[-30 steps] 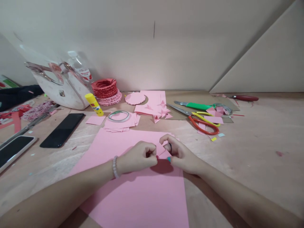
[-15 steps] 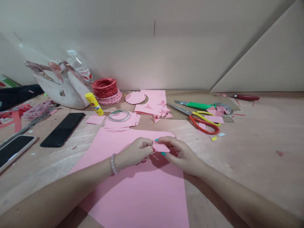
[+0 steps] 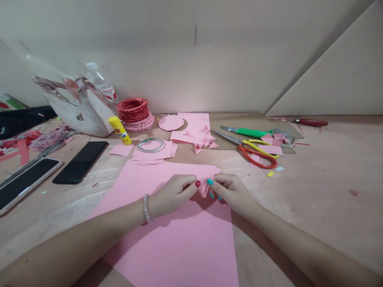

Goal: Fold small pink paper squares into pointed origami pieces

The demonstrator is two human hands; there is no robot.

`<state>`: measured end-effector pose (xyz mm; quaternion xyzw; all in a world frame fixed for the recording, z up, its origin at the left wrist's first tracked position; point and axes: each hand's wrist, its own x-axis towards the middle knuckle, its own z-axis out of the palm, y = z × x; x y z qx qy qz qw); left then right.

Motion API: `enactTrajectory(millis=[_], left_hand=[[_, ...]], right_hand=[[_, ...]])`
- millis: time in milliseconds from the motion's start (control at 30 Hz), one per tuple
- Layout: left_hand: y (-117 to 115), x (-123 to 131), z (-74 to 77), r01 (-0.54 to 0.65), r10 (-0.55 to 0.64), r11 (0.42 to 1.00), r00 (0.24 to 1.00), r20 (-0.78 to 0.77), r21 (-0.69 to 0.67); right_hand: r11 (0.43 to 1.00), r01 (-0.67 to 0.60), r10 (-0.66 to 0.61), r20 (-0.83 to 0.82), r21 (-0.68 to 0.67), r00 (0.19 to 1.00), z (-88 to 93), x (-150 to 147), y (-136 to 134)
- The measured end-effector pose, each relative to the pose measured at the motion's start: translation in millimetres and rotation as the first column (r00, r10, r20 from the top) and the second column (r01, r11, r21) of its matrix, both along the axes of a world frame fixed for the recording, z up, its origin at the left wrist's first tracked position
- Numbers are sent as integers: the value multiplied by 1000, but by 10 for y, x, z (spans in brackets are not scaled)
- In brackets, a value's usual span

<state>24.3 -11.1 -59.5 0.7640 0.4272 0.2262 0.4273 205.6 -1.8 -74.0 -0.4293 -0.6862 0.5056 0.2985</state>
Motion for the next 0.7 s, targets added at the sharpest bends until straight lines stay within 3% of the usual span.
enactTrajectory(millis=[300, 567, 700], left_hand=[[-11, -5, -26, -44, 44, 999, 999, 18, -2], [-17, 1, -53, -38, 41, 999, 995, 86, -37], [-12, 1, -41, 19, -10, 997, 993, 116, -76]], right_hand=[[995, -69, 63, -85, -73, 994, -9, 7, 20], [994, -102, 100, -59, -26, 993, -9, -4, 10], [986, -166, 167, -22, 11, 986, 40, -22, -15]])
